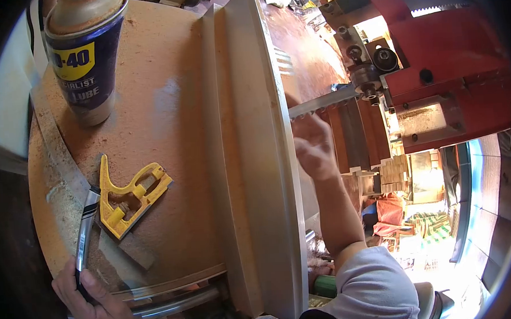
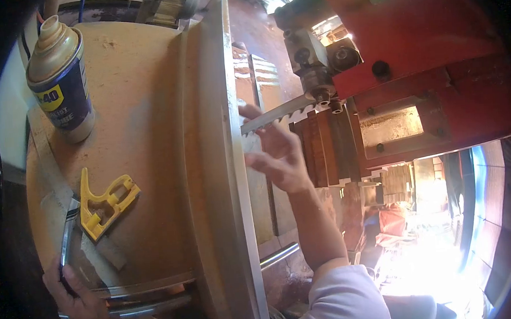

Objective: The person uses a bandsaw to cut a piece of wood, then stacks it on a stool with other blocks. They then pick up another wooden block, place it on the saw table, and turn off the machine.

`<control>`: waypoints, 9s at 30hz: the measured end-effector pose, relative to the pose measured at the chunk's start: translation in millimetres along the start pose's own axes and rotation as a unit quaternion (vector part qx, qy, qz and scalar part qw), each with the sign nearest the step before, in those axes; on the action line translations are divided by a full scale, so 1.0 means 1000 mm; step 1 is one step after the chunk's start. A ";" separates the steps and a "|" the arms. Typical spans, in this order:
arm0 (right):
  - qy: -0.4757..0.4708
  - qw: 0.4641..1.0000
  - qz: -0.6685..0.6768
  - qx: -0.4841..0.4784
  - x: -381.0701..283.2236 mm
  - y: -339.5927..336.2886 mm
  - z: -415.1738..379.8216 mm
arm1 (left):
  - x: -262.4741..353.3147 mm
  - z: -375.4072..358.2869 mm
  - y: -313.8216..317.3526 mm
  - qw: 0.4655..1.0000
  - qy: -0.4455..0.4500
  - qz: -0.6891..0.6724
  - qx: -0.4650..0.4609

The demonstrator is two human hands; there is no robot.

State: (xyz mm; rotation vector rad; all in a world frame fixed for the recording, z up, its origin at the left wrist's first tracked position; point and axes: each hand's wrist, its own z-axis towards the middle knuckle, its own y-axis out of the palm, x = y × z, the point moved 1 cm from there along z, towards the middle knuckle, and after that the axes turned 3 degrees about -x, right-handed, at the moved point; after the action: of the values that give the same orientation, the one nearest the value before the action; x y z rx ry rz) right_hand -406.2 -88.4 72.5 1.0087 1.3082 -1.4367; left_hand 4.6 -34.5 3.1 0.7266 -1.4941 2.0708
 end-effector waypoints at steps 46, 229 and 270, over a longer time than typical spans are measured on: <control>0.114 0.972 -0.205 0.009 0.034 0.014 -0.006 | -0.002 0.002 0.004 0.999 0.038 -0.004 0.010; -0.066 0.877 -0.346 0.327 -0.046 0.033 -0.016 | 0.012 0.005 0.012 0.988 0.076 0.077 0.111; -0.073 0.941 -0.193 0.267 -0.015 0.025 -0.018 | 0.009 0.010 0.012 0.987 0.104 0.067 0.105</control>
State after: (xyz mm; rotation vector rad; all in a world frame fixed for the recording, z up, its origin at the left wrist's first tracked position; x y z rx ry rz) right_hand -378.4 -69.4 78.9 0.9894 1.0627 -2.2044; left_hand -8.3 -46.6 3.1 0.4755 -1.2530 2.3513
